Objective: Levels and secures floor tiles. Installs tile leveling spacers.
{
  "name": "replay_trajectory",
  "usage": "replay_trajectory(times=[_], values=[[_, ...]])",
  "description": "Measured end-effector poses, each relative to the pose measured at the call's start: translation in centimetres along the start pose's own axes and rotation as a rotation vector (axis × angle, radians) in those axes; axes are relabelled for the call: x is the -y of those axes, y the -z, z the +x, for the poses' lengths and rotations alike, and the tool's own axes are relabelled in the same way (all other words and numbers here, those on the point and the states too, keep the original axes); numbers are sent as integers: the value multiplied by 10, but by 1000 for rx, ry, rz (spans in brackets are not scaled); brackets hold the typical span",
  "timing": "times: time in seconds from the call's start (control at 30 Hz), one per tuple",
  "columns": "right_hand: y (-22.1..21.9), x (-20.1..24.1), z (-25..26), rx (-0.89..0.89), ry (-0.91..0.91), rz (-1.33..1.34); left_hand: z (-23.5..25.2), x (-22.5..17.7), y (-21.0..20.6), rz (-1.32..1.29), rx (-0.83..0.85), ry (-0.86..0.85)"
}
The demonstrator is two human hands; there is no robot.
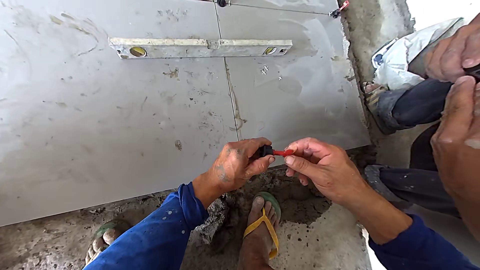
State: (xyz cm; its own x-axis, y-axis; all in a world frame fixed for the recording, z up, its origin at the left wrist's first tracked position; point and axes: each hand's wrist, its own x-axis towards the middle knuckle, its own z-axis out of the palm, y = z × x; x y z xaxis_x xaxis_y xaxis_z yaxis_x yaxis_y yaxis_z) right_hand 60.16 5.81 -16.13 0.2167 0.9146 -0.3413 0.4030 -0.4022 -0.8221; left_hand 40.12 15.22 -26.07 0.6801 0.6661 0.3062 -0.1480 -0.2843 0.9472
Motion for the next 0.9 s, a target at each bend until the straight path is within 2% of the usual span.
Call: replay_trajectory(times=[0.17, 0.27, 0.4, 0.5, 0.57, 0.67, 0.9], values=[[1, 0, 1, 96, -174, 187, 2, 0, 1, -11, 6, -8], [-2, 2, 2, 87, -169, 159, 1, 1, 0, -15, 11, -13], [-6, -5, 7, 61, -83, -127, -5, 15, 2, 127, 139, 87], [-17, -25, 19, 140, -203, -349, -15, 35, 15, 361, 263, 265], [-26, -40, 29, 198, -323, -409, -24, 49, 25, 489, 278, 311], [-35, -53, 34, 222, -386, -462, -38, 59, 30, 650, 290, 284], [-51, -48, 42, 228, -409, -584, -37, 55, 29, 681, 381, 402]])
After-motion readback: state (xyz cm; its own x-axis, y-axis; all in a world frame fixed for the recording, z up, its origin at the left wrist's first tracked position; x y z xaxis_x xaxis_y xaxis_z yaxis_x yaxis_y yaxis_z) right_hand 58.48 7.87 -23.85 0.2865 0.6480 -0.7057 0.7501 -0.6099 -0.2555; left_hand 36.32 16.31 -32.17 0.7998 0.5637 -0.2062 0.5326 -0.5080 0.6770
